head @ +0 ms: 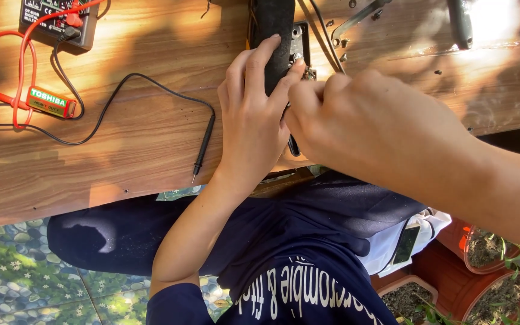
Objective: The person disassembles a black handheld power tool, removes the internal switch, and replaces it with a new one. They use a screwdriver to remove and tighten screws, connect wires to the new switch, and reassemble the tool housing.
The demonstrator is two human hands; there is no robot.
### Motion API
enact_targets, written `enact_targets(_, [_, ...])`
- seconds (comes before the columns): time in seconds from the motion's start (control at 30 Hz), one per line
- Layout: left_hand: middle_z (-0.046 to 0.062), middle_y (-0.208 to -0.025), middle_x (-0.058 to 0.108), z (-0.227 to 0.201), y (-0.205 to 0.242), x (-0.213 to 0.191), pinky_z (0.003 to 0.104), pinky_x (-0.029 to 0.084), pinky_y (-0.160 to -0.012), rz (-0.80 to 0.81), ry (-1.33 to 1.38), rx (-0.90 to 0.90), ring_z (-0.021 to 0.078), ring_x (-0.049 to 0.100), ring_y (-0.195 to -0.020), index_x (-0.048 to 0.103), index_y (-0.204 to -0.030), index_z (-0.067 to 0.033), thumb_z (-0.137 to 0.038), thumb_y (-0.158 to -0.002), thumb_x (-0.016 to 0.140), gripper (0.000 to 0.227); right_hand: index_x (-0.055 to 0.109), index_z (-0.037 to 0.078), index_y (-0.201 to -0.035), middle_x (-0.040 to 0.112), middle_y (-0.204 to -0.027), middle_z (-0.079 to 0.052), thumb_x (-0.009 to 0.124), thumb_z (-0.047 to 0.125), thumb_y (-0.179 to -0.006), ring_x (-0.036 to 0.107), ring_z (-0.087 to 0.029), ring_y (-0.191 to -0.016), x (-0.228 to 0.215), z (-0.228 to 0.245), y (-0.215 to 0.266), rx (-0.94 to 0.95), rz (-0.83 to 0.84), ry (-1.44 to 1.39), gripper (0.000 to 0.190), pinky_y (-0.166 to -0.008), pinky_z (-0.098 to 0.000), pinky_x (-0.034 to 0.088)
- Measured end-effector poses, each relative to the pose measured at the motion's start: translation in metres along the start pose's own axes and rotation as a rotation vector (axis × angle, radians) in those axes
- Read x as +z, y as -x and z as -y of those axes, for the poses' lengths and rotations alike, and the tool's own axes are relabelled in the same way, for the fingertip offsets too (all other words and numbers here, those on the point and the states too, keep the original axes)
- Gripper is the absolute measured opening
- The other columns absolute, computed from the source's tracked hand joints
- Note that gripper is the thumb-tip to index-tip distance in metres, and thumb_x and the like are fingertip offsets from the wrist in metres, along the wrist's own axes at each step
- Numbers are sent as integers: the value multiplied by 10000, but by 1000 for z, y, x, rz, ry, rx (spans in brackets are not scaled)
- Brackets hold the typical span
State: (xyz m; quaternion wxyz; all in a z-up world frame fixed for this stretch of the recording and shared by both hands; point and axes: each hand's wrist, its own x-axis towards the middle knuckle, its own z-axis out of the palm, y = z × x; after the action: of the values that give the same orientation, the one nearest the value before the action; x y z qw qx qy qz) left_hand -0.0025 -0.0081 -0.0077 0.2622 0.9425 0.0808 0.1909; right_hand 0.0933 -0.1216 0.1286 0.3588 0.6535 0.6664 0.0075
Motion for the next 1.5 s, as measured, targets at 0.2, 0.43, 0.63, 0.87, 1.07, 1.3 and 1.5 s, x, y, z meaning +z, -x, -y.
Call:
enact_targets(0.2, [114,-1512,458,-1,-1,-2,489,526,-985,14,-40,23,341,508,-1337,646,-1358,-190,-70,-831,956,623,638,102,-1083,589,-682,14,679,2,-764,643,-164,-443,6,-4,-11,113,126,-295,337,-344,-298,462])
enact_targets(0.43, [121,-1515,443,1,-1,-1,496,533,-953,30,-65,35,347,495,-1341,587,-1349,-215,-116,-841,969,643,659,121,-986,633,-791,-86,643,169,-883,724,-323,-643,16,-8,-13,292,209,-473,115,-447,-442,566])
enact_targets(0.63, [117,-1489,485,1,0,1,477,532,-904,-16,-65,36,340,526,-1308,631,-1347,-209,-85,-925,907,520,639,141,-839,580,-715,-10,666,38,-863,650,-211,-586,10,1,-12,172,129,-350,110,-437,-342,482])
enact_targets(0.87, [109,-1467,479,0,0,-2,485,554,-911,-8,-84,60,328,498,-1284,578,-1322,-216,-137,-888,965,586,705,195,-683,637,-624,38,698,9,-810,718,-239,-665,27,-17,-20,236,251,-441,225,-528,-374,598])
enact_targets(1.07, [57,-1449,499,-9,3,-1,576,467,-1039,-52,183,-10,372,477,-1318,621,-1178,-240,-156,-896,900,405,591,73,-1119,627,-914,-101,640,537,-1033,715,-307,-585,16,-13,-12,358,-9,-511,474,-399,-382,546])
enact_targets(1.3, [-35,-1339,556,-13,-4,1,506,441,-966,-124,216,-76,305,504,-1264,785,-1067,-274,-34,-880,775,305,493,34,-1000,568,-761,-95,649,527,-1072,601,-319,-565,13,-16,-8,391,-175,-817,522,-427,-437,460])
enact_targets(1.5, [-30,-1284,573,-12,-3,5,498,421,-1009,-100,201,-101,277,483,-1295,744,-1002,-291,-264,-982,715,44,493,44,-880,501,-813,-102,697,594,-989,513,-326,-558,17,-14,2,357,-351,-995,597,-471,-451,418])
